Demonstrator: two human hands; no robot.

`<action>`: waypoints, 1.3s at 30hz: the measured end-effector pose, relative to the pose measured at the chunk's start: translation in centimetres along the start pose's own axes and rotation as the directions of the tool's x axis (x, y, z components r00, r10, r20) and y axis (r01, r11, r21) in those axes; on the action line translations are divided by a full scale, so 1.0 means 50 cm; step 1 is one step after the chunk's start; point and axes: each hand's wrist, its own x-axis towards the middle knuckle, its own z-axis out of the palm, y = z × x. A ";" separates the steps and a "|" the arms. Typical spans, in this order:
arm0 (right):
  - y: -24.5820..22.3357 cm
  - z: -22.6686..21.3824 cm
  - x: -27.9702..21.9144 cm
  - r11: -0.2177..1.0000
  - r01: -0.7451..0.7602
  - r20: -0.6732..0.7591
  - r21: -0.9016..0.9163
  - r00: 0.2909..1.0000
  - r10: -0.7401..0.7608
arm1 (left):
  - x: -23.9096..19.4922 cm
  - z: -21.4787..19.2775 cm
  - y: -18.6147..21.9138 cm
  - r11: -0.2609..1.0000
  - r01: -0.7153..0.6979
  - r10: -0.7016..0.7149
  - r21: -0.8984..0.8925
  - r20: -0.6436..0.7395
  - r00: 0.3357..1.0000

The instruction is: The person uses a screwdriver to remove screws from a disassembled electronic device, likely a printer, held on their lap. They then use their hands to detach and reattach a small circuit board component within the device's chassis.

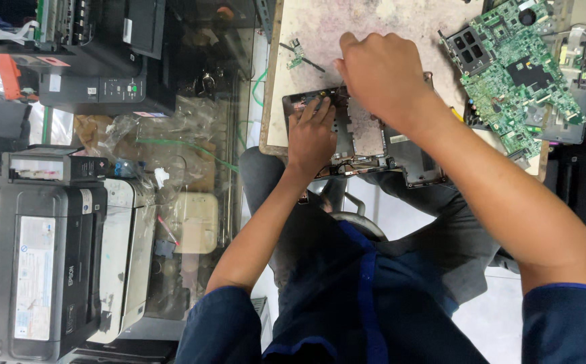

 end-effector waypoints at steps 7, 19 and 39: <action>0.027 -0.048 0.010 0.848 0.060 0.299 0.526 0.921 -0.250 | 0.000 -0.003 0.000 1.000 -0.014 0.014 0.008 -0.014 1.000; 0.030 -0.029 -0.012 0.858 0.113 0.085 0.501 0.980 -0.178 | 0.001 -0.008 0.002 1.000 -0.007 0.006 0.018 0.037 0.999; 0.040 -0.031 -0.026 0.827 0.020 0.118 0.561 0.988 -0.104 | 0.009 -0.055 0.022 0.998 -0.016 0.016 0.066 0.005 1.000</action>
